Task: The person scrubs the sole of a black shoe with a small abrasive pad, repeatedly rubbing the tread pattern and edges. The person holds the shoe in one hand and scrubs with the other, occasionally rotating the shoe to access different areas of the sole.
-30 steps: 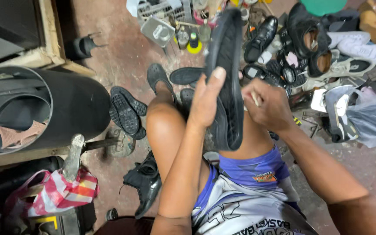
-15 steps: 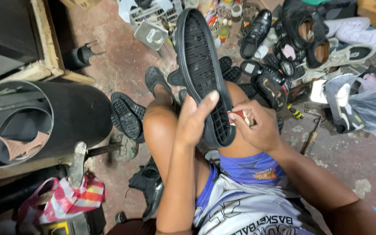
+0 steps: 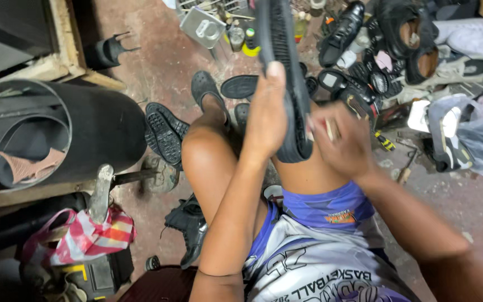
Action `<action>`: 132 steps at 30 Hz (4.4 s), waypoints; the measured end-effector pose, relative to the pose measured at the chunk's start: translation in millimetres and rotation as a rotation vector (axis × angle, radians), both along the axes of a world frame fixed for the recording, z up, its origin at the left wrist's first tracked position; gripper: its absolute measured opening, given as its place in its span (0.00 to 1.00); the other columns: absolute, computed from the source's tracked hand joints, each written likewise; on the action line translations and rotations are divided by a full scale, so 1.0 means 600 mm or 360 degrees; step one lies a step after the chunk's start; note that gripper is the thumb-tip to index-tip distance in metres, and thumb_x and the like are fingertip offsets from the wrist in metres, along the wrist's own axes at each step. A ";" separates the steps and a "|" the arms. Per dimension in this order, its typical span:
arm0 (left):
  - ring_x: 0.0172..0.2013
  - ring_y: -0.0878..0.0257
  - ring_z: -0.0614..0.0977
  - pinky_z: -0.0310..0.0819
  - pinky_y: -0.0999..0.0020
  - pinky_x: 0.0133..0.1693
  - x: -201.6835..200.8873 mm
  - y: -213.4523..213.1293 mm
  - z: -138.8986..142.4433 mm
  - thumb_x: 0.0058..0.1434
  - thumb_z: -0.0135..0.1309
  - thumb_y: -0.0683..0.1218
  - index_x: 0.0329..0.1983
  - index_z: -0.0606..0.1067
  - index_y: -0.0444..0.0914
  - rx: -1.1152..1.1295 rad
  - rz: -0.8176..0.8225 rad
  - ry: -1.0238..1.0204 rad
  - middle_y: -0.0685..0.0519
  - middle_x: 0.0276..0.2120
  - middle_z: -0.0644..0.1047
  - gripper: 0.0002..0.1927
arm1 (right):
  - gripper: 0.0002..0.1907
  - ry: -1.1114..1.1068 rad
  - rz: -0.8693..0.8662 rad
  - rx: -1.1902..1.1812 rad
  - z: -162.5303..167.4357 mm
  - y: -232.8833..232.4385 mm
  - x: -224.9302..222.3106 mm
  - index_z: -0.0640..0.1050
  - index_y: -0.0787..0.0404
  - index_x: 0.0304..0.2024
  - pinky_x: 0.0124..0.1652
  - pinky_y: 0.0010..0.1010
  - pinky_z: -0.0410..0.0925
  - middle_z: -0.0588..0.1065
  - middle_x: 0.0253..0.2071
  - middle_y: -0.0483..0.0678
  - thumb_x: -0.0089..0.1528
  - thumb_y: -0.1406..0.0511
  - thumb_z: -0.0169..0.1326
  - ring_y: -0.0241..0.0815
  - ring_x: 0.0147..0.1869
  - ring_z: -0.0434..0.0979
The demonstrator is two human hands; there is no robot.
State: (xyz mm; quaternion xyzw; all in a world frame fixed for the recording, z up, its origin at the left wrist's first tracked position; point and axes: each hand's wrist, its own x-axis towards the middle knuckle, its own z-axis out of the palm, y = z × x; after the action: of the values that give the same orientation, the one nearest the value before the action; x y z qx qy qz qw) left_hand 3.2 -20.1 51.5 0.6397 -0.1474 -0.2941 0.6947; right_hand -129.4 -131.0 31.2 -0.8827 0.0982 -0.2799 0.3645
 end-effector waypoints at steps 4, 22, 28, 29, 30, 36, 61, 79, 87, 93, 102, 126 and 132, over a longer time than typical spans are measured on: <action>0.52 0.47 0.81 0.70 0.59 0.56 -0.014 -0.002 0.010 0.77 0.30 0.63 0.70 0.63 0.32 0.0118 -0.0021 -0.0565 0.38 0.53 0.77 0.34 | 0.06 -0.0085 0.0026 0.0022 -0.008 -0.011 0.003 0.74 0.62 0.42 0.38 0.31 0.71 0.79 0.36 0.50 0.68 0.71 0.59 0.43 0.36 0.81; 0.70 0.39 0.66 0.57 0.56 0.68 -0.028 0.002 0.005 0.75 0.29 0.68 0.73 0.56 0.26 0.0312 -0.0180 -0.0632 0.28 0.66 0.67 0.44 | 0.03 -0.0353 -0.0061 0.0125 -0.005 -0.109 0.114 0.74 0.66 0.45 0.40 0.27 0.70 0.77 0.36 0.52 0.72 0.74 0.56 0.41 0.38 0.80; 0.56 0.44 0.79 0.69 0.58 0.59 -0.027 0.004 0.022 0.74 0.30 0.67 0.69 0.64 0.30 0.0046 -0.0164 -0.0582 0.35 0.54 0.77 0.39 | 0.04 -0.0256 0.0053 -0.0066 0.009 -0.062 0.070 0.74 0.65 0.44 0.42 0.29 0.70 0.77 0.37 0.52 0.71 0.73 0.57 0.42 0.39 0.80; 0.50 0.47 0.82 0.72 0.59 0.56 -0.027 0.005 0.024 0.74 0.31 0.66 0.68 0.66 0.31 0.0066 -0.0156 -0.0502 0.37 0.48 0.79 0.38 | 0.06 -0.0219 0.0007 -0.0086 0.008 -0.041 0.054 0.73 0.65 0.46 0.43 0.30 0.71 0.77 0.38 0.51 0.70 0.73 0.59 0.42 0.41 0.81; 0.45 0.49 0.85 0.75 0.60 0.52 -0.027 0.006 0.025 0.74 0.32 0.65 0.66 0.68 0.33 0.0100 -0.0155 -0.0402 0.39 0.42 0.81 0.36 | 0.05 -0.0097 -0.0032 0.0052 0.009 -0.023 0.029 0.74 0.64 0.44 0.40 0.30 0.71 0.78 0.37 0.50 0.70 0.72 0.59 0.42 0.39 0.82; 0.43 0.50 0.84 0.75 0.61 0.50 -0.022 0.005 0.008 0.74 0.32 0.64 0.71 0.63 0.34 -0.0014 -0.0214 -0.0382 0.42 0.46 0.80 0.35 | 0.05 -0.0139 -0.0099 -0.0255 -0.016 -0.009 -0.009 0.76 0.62 0.41 0.38 0.36 0.70 0.77 0.33 0.53 0.65 0.71 0.60 0.50 0.35 0.80; 0.43 0.55 0.82 0.75 0.63 0.51 -0.013 -0.015 0.032 0.74 0.35 0.64 0.69 0.64 0.31 -0.0116 -0.0158 -0.0493 0.42 0.42 0.79 0.36 | 0.06 -0.0376 0.0025 -0.0283 0.003 -0.055 0.030 0.75 0.66 0.48 0.38 0.31 0.71 0.78 0.39 0.54 0.72 0.74 0.61 0.46 0.39 0.81; 0.51 0.47 0.85 0.76 0.60 0.56 -0.020 -0.017 0.018 0.74 0.35 0.69 0.77 0.55 0.29 0.0019 -0.0111 -0.0687 0.38 0.47 0.81 0.44 | 0.05 0.0042 0.0022 -0.0136 -0.008 -0.014 -0.027 0.77 0.64 0.37 0.34 0.33 0.68 0.76 0.31 0.53 0.63 0.73 0.61 0.44 0.32 0.78; 0.48 0.53 0.83 0.75 0.62 0.56 0.004 -0.026 0.014 0.79 0.34 0.66 0.68 0.66 0.32 -0.0197 -0.0133 -0.0769 0.41 0.48 0.80 0.35 | 0.06 -0.0337 -0.0036 0.0243 0.010 -0.072 0.006 0.72 0.64 0.46 0.39 0.27 0.70 0.77 0.38 0.50 0.70 0.74 0.58 0.38 0.38 0.78; 0.49 0.43 0.81 0.74 0.59 0.55 0.025 -0.037 0.002 0.71 0.35 0.67 0.71 0.63 0.30 -0.0151 -0.0143 -0.0450 0.33 0.50 0.78 0.40 | 0.08 -0.0381 0.0074 -0.0521 0.002 -0.046 0.040 0.76 0.67 0.45 0.38 0.35 0.71 0.78 0.39 0.55 0.68 0.77 0.62 0.49 0.39 0.81; 0.67 0.43 0.76 0.66 0.59 0.67 0.012 -0.047 0.006 0.79 0.34 0.67 0.73 0.59 0.29 -0.0110 -0.0094 -0.0806 0.32 0.61 0.74 0.39 | 0.06 -0.0447 0.0002 -0.0531 0.018 -0.081 0.056 0.75 0.68 0.45 0.37 0.31 0.72 0.78 0.39 0.56 0.69 0.76 0.60 0.50 0.38 0.81; 0.60 0.46 0.80 0.70 0.62 0.64 -0.019 -0.005 0.005 0.79 0.36 0.65 0.75 0.55 0.32 -0.0273 -0.0006 -0.0885 0.36 0.59 0.76 0.37 | 0.07 0.0277 -0.0124 0.0328 -0.015 -0.017 -0.034 0.74 0.63 0.39 0.34 0.25 0.66 0.77 0.30 0.44 0.66 0.69 0.61 0.29 0.34 0.74; 0.66 0.43 0.74 0.67 0.60 0.67 -0.021 -0.007 0.006 0.79 0.36 0.67 0.77 0.52 0.28 -0.0250 -0.0006 -0.1014 0.33 0.65 0.70 0.42 | 0.08 -0.0134 -0.0142 -0.0395 -0.011 -0.021 -0.002 0.74 0.64 0.43 0.38 0.32 0.70 0.77 0.35 0.54 0.69 0.70 0.61 0.45 0.38 0.79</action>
State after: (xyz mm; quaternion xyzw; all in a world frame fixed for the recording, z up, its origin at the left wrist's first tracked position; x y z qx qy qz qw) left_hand -9.4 -24.1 54.9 0.6437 -0.3807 -0.0681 0.6604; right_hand -130.5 -143.7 24.8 -0.9032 0.0866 -0.3427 0.2435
